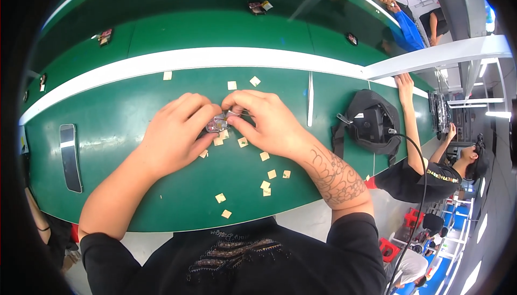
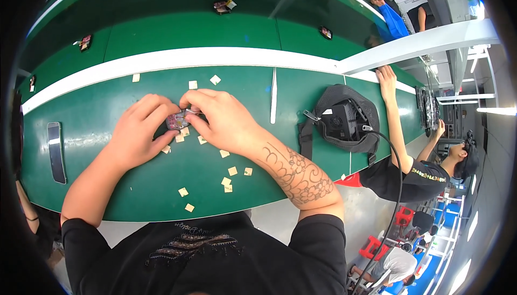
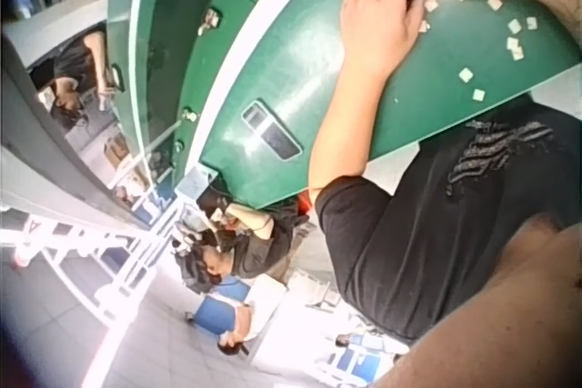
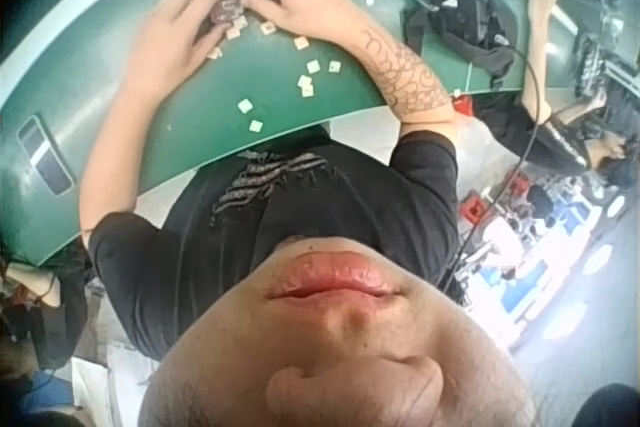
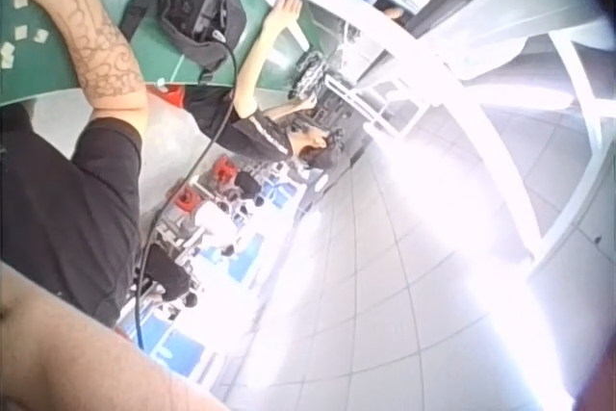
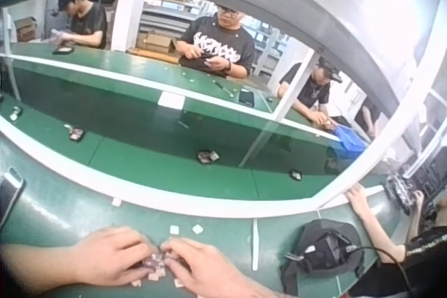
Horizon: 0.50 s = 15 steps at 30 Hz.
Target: Assemble small electronic components by applying adhesive stickers and connecting parts at a factory workbench.
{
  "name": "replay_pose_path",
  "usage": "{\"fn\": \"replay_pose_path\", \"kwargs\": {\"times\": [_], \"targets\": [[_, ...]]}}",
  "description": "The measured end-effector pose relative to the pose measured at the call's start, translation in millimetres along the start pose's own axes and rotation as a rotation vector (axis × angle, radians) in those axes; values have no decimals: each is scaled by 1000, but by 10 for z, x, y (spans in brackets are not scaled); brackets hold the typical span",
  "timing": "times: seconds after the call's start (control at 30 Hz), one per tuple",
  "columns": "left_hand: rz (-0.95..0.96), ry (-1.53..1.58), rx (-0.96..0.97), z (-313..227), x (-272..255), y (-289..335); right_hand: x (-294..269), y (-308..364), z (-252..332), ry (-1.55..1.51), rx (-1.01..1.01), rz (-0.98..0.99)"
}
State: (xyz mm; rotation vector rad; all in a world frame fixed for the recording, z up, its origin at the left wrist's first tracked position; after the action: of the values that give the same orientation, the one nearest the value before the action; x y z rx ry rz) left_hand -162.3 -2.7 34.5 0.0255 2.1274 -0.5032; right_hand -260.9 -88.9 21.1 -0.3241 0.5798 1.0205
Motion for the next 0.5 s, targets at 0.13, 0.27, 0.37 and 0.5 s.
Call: {"fn": "replay_pose_path", "kwargs": {"times": [0.13, 0.27, 0.37, 0.5], "targets": [[4, -25, 42, -45, 5, 36, -4, 8, 2, -44, -31, 67], [35, -37, 45, -38, 41, 25, -44, 7, -19, -6, -48, 157], [9, -52, 70, -68, 24, 24, -68, 20, -25, -38, -43, 162], [-20, -93, 101, -52, 8, 0, -111, 23, -19, -86, -56, 118]]}}
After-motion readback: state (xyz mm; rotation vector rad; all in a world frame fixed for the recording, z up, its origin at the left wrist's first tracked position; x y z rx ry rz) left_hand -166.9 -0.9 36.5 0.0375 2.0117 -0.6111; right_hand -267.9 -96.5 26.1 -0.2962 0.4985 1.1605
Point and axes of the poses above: each hand's wrist, its own y-axis away from the middle knuckle, its own x-axis out of the palm, z = x × y, the point moved 10 cm from there along -y, towards the middle knuckle, and after that the axes turned 5 degrees about x, right-handed, at the moved point
